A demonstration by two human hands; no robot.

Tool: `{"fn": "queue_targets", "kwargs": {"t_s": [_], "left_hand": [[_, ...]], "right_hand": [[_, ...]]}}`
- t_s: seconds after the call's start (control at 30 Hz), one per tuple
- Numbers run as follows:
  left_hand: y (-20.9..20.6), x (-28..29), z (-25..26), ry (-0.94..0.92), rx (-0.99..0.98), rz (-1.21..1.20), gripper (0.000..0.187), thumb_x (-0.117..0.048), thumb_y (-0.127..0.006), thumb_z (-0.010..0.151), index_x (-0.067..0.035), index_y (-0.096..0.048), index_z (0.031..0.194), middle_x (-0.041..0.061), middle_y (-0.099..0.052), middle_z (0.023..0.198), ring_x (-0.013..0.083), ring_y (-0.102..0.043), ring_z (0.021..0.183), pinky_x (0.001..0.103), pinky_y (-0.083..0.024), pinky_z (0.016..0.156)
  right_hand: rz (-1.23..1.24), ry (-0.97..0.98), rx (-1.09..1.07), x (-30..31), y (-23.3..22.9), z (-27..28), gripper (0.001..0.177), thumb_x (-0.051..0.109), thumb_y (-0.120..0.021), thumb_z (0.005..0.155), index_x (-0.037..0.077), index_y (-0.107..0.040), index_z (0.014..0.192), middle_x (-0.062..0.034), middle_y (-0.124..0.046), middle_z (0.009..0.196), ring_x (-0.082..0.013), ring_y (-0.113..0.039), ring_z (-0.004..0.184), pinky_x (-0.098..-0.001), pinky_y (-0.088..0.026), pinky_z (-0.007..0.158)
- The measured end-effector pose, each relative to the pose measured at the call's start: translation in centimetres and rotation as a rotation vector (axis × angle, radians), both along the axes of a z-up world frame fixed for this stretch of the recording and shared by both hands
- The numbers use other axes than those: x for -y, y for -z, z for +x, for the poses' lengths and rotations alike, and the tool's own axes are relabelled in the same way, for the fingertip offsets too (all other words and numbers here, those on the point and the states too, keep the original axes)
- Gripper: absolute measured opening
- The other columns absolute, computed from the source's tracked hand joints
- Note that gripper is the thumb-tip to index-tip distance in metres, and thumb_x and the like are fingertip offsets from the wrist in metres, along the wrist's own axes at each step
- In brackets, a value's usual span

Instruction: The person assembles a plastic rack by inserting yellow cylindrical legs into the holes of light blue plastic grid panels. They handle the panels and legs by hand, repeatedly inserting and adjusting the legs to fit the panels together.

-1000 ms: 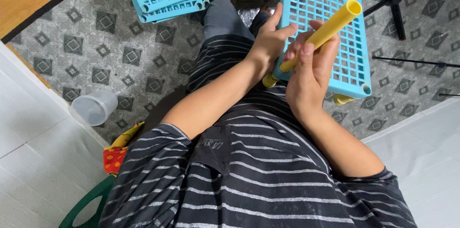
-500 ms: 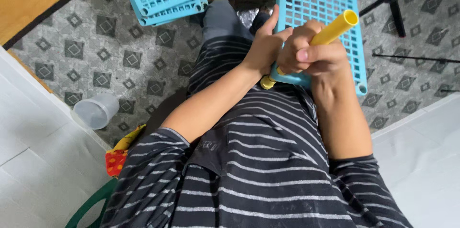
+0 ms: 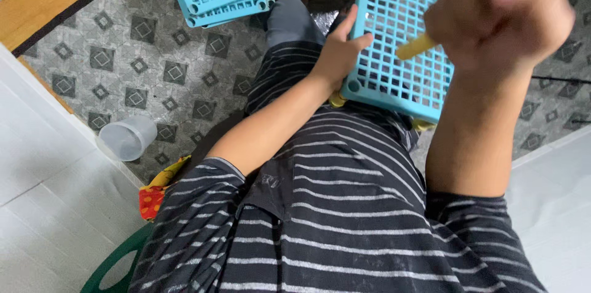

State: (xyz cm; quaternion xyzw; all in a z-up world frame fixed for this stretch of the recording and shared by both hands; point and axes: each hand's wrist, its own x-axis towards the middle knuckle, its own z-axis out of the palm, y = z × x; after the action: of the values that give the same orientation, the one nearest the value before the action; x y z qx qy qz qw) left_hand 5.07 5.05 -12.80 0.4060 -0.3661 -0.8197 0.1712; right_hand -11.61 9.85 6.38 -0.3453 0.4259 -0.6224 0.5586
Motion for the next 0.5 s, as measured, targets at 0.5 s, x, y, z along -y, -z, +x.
{"fn": "queue_targets", "kwargs": {"t_s": [0.5], "left_hand": [[-7.1, -0.1, 2.3, 0.085, 0.02, -0.86, 0.044, -0.044, -0.045, 0.113, -0.004, -0.064, 0.119, 0.006, -0.065, 0.088, 0.0229, -0.067, 0.077, 0.036, -0.052, 0.071]], "right_hand": [[0.178, 0.295, 0.079, 1.4, 7.0, 3.2, 0.035, 0.041, -0.056, 0.114, 0.007, -0.057, 0.122, -0.0122, -0.063, 0.119, -0.0271, -0.067, 0.115, -0.0449, -0.06, 0.094]]}}
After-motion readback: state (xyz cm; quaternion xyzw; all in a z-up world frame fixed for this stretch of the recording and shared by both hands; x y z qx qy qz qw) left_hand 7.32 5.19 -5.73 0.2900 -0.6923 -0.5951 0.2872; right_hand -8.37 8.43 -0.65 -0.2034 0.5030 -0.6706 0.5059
